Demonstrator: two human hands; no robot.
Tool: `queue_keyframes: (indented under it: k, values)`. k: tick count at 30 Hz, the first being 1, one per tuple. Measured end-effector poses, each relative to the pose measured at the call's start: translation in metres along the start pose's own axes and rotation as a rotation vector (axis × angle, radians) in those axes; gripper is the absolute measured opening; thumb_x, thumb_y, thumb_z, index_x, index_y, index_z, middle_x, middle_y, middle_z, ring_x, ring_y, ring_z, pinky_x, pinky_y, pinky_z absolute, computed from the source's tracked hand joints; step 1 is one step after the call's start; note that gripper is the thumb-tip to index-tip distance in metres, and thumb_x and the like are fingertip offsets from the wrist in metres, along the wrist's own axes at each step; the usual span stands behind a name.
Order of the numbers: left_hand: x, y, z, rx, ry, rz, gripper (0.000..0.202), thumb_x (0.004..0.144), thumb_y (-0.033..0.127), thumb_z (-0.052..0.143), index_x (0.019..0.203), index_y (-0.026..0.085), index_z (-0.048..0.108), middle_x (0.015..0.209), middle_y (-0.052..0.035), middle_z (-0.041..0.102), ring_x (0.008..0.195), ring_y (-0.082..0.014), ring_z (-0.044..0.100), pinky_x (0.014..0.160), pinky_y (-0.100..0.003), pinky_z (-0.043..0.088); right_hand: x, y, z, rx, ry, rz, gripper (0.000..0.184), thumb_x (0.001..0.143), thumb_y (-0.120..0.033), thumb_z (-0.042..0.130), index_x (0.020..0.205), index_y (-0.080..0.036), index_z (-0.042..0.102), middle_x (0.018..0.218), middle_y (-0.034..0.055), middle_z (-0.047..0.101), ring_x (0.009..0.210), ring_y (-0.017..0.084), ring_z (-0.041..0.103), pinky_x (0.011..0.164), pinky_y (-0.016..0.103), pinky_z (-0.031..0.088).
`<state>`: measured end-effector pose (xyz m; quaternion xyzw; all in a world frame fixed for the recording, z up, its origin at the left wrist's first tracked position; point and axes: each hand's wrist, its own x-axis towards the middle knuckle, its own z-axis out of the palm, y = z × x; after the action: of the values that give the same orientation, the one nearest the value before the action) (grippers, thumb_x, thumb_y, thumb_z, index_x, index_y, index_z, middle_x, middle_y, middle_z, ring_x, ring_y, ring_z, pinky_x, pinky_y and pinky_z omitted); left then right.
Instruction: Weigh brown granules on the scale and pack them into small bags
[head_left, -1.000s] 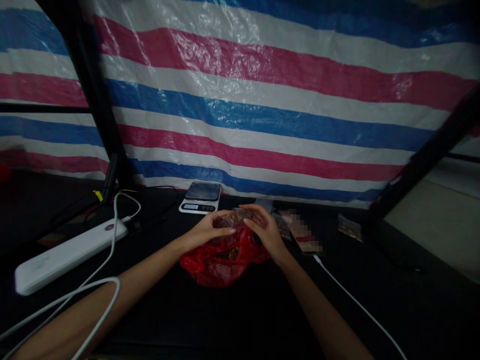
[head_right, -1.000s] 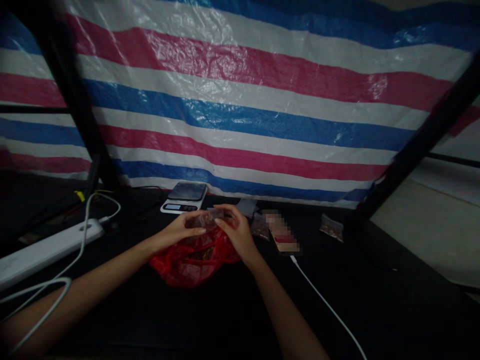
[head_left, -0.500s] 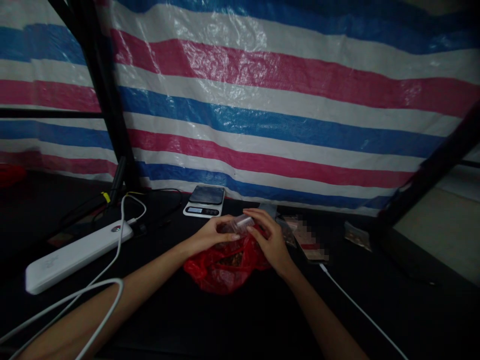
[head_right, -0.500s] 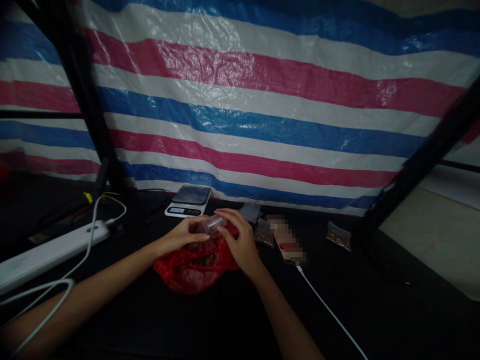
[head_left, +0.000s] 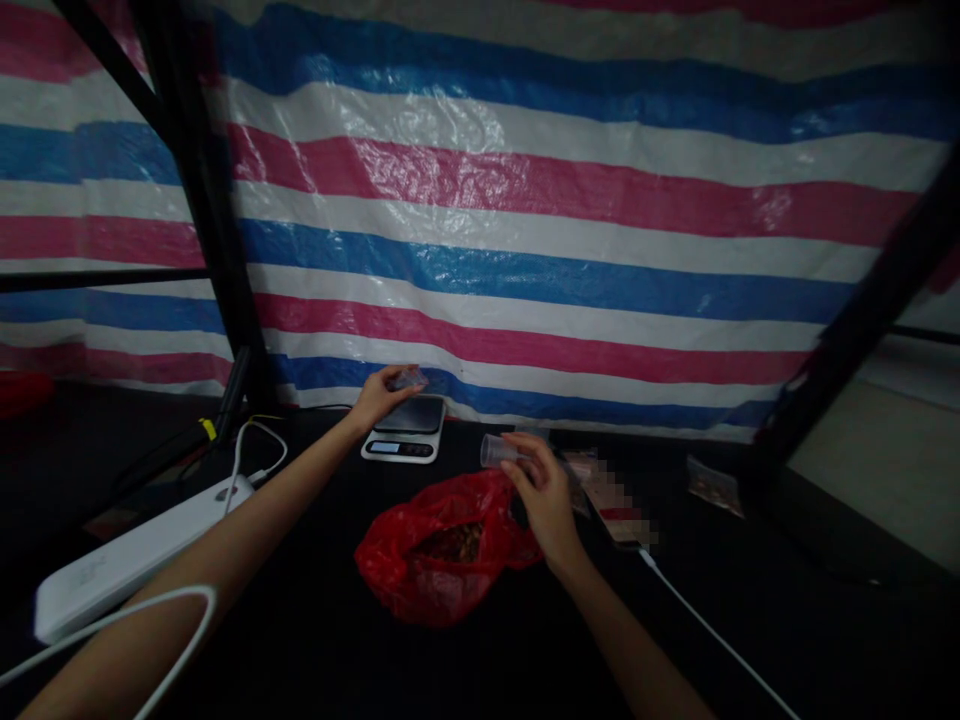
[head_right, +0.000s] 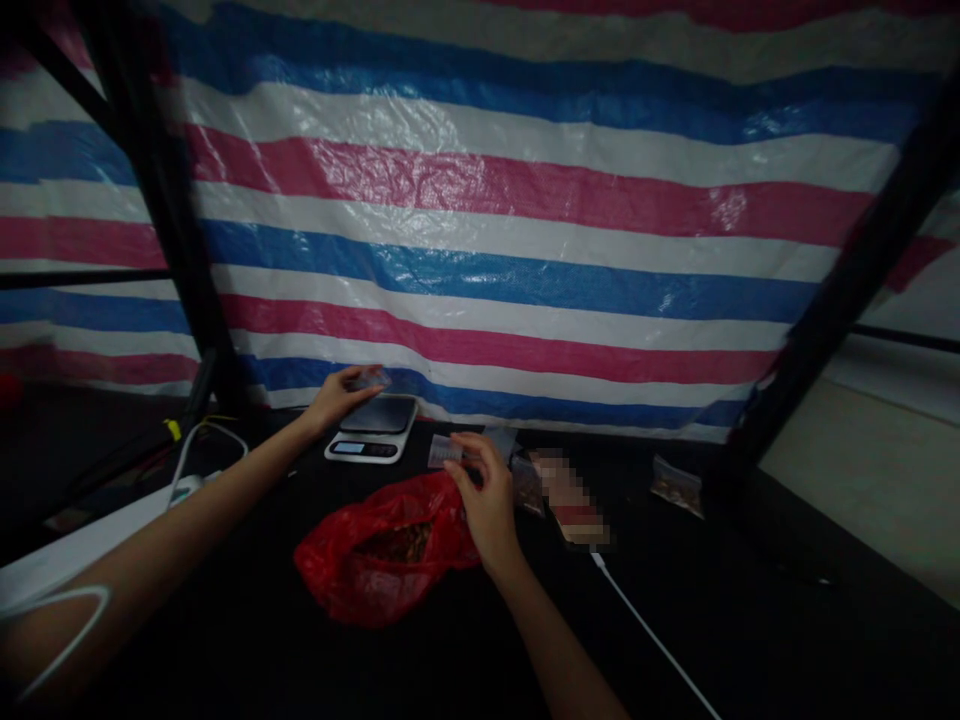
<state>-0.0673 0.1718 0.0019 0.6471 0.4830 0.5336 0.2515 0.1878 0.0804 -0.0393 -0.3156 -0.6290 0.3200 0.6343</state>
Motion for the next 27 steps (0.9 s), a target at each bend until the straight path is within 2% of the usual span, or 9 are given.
queue_keyframes:
  k: [4, 6, 8, 11, 13, 16, 18, 23, 27]
  values:
    - [0.03, -0.035, -0.001, 0.225, -0.09, -0.028, 0.067, 0.05, 0.049, 0.07, 0.102, 0.01, 0.06, 0.098, -0.0121, 0.063, 0.093, -0.028, 0.055, 0.083, -0.036, 0.04, -0.006, 0.002, 0.007, -0.03, -0.069, -0.003, 0.021, 0.072, -0.022, 0.059, 0.093, -0.023, 0.06, 0.1, 0.0045, 0.057, 0.097, 0.019, 0.052, 0.078, 0.031, 0.047]
    - [0.032, -0.048, 0.005, 0.301, -0.147, -0.004, 0.071, 0.049, 0.049, 0.07, 0.107, 0.011, 0.057, 0.108, -0.0132, 0.059, 0.103, -0.0298, 0.05, 0.089, -0.037, 0.036, -0.008, 0.002, 0.009, -0.029, -0.091, -0.002, 0.021, 0.072, -0.023, 0.06, 0.092, -0.023, 0.06, 0.1, 0.0043, 0.057, 0.096, 0.019, 0.053, 0.077, 0.031, 0.047]
    - [0.027, -0.05, 0.012, 0.404, -0.123, 0.072, 0.074, 0.053, 0.05, 0.067, 0.114, 0.012, 0.05, 0.119, -0.0138, 0.052, 0.112, -0.03, 0.043, 0.095, -0.039, 0.03, -0.008, 0.001, 0.01, -0.025, -0.099, 0.004, 0.021, 0.071, -0.023, 0.061, 0.091, -0.023, 0.061, 0.099, 0.004, 0.057, 0.095, 0.019, 0.053, 0.077, 0.031, 0.048]
    - [0.002, -0.03, 0.021, 0.54, -0.073, 0.212, 0.065, 0.069, 0.051, 0.053, 0.121, 0.014, 0.042, 0.123, -0.0127, 0.047, 0.115, -0.0273, 0.039, 0.097, -0.041, 0.026, -0.009, -0.003, 0.011, -0.017, -0.101, 0.009, 0.021, 0.07, -0.024, 0.061, 0.092, -0.024, 0.061, 0.098, 0.0032, 0.058, 0.095, 0.018, 0.054, 0.076, 0.03, 0.047]
    - [-0.025, -0.007, 0.021, 0.552, -0.238, 0.28, 0.052, 0.078, 0.049, 0.044, 0.119, 0.018, 0.045, 0.12, -0.0096, 0.05, 0.112, -0.0237, 0.043, 0.095, -0.036, 0.029, -0.009, -0.005, 0.011, -0.005, -0.11, 0.009, 0.022, 0.07, -0.024, 0.061, 0.092, -0.024, 0.061, 0.098, 0.0029, 0.058, 0.096, 0.018, 0.054, 0.077, 0.029, 0.047]
    - [-0.073, 0.025, 0.019, 0.615, -0.556, 0.243, 0.041, 0.079, 0.05, 0.043, 0.108, 0.024, 0.056, 0.115, -0.0052, 0.054, 0.108, -0.0233, 0.046, 0.094, -0.033, 0.03, -0.009, -0.006, 0.011, 0.027, -0.131, 0.012, 0.021, 0.071, -0.023, 0.06, 0.093, -0.024, 0.059, 0.1, 0.0031, 0.057, 0.098, 0.017, 0.053, 0.078, 0.029, 0.047]
    - [-0.101, 0.035, 0.019, 0.671, -0.628, 0.196, 0.042, 0.078, 0.051, 0.044, 0.108, 0.025, 0.056, 0.115, -0.006, 0.054, 0.106, -0.024, 0.049, 0.092, -0.033, 0.031, -0.009, -0.004, 0.012, 0.053, -0.139, 0.024, 0.021, 0.072, -0.023, 0.06, 0.093, -0.024, 0.058, 0.102, 0.0031, 0.056, 0.1, 0.017, 0.052, 0.08, 0.029, 0.046]
    - [-0.128, 0.028, 0.025, 0.712, -0.593, 0.109, 0.03, 0.076, 0.042, 0.05, 0.098, 0.023, 0.059, 0.105, -0.0053, 0.058, 0.095, -0.0215, 0.054, 0.081, -0.028, 0.037, -0.01, 0.002, 0.011, 0.092, -0.219, 0.077, 0.028, 0.073, -0.023, 0.058, 0.1, -0.025, 0.053, 0.106, 0.0024, 0.056, 0.099, 0.016, 0.053, 0.086, 0.031, 0.043]
    - [-0.123, 0.019, 0.03, 0.62, -0.451, 0.037, 0.018, 0.079, 0.032, 0.045, 0.087, 0.022, 0.058, 0.087, -0.0029, 0.062, 0.084, -0.0195, 0.056, 0.073, -0.026, 0.038, -0.01, -0.01, 0.008, 0.042, -0.447, 0.088, 0.034, 0.076, -0.021, 0.056, 0.109, -0.027, 0.051, 0.104, 0.0022, 0.057, 0.097, 0.016, 0.054, 0.087, 0.033, 0.042]
